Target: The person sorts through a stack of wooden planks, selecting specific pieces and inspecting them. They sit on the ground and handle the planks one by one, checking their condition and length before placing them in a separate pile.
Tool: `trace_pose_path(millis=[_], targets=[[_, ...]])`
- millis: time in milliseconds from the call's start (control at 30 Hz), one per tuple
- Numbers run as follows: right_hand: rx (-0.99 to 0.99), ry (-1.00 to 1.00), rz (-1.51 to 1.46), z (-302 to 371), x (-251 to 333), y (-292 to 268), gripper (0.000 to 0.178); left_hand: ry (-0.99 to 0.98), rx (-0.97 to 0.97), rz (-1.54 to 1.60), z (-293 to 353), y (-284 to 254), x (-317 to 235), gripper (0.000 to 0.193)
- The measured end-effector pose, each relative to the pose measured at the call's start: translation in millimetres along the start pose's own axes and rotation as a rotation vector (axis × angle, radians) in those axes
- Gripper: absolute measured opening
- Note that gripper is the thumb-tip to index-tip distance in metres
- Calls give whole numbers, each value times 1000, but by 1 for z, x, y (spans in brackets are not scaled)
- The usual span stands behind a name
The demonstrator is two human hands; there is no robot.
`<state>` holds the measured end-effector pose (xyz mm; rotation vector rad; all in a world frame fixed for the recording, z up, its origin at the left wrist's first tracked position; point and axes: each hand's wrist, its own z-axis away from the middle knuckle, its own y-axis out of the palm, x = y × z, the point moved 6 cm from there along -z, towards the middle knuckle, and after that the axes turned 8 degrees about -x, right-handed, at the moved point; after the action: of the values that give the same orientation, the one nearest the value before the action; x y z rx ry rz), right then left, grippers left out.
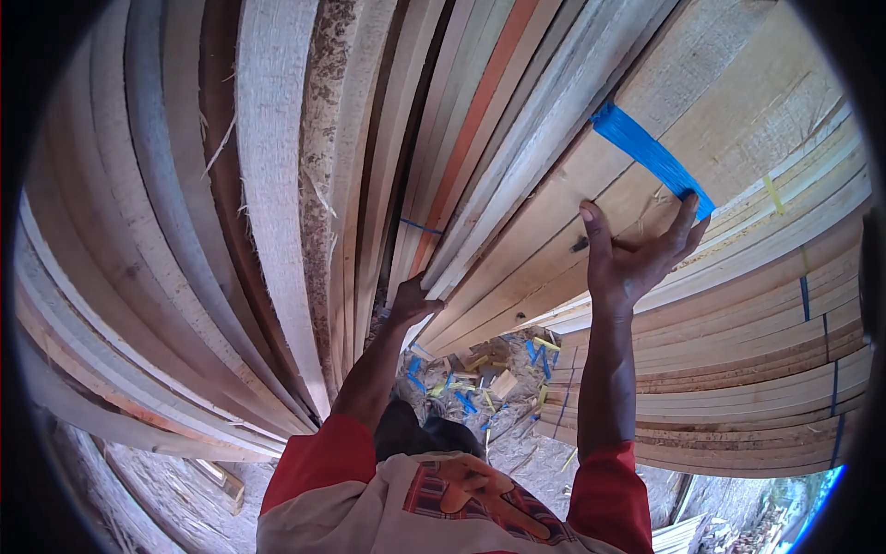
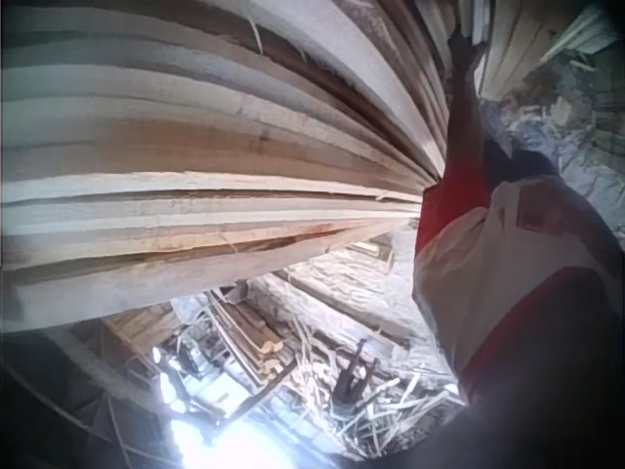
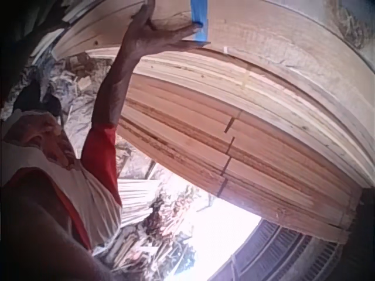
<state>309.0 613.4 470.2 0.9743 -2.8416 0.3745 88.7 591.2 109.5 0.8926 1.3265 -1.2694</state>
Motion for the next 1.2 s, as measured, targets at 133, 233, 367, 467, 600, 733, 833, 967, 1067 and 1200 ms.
trace_pose_path(millis=[133, 233, 367, 467, 600, 733, 833, 967, 1067, 1200], targets=[[15, -13, 36, -3, 12, 3, 116, 94, -25, 45, -11, -6, 19, 68], [32, -28, 101, 2, 3, 2, 118, 0, 95, 174, -30, 1, -16, 72], [34, -23, 94, 0, 5, 2, 120, 240, 102, 475, -74, -3, -116, 75], [-2, -30, 38, -2, 1, 5, 120, 527, -162, 151, -100, 9, -144, 72], [-12, -16, 42, -2, -6, -1, 120, 451, -314, -49, -101, 39, -120, 71], [-24, 8, 20, -2, -2, 2, 120, 394, -285, 296, -98, 57, -73, 62], [-28, 36, -3, -4, 5, 0, 117, 457, -225, 33, -102, 51, -54, 63], [-59, 38, -43, -4, 3, -3, 112, 414, -342, -246, -41, 23, -82, 81], [-83, 48, -82, -4, 2, -7, 108, 272, -224, -129, 55, -2, -106, 65], [-85, 134, -95, -4, 14, -7, 101, 337, -281, -158, 177, -78, -120, 32]])
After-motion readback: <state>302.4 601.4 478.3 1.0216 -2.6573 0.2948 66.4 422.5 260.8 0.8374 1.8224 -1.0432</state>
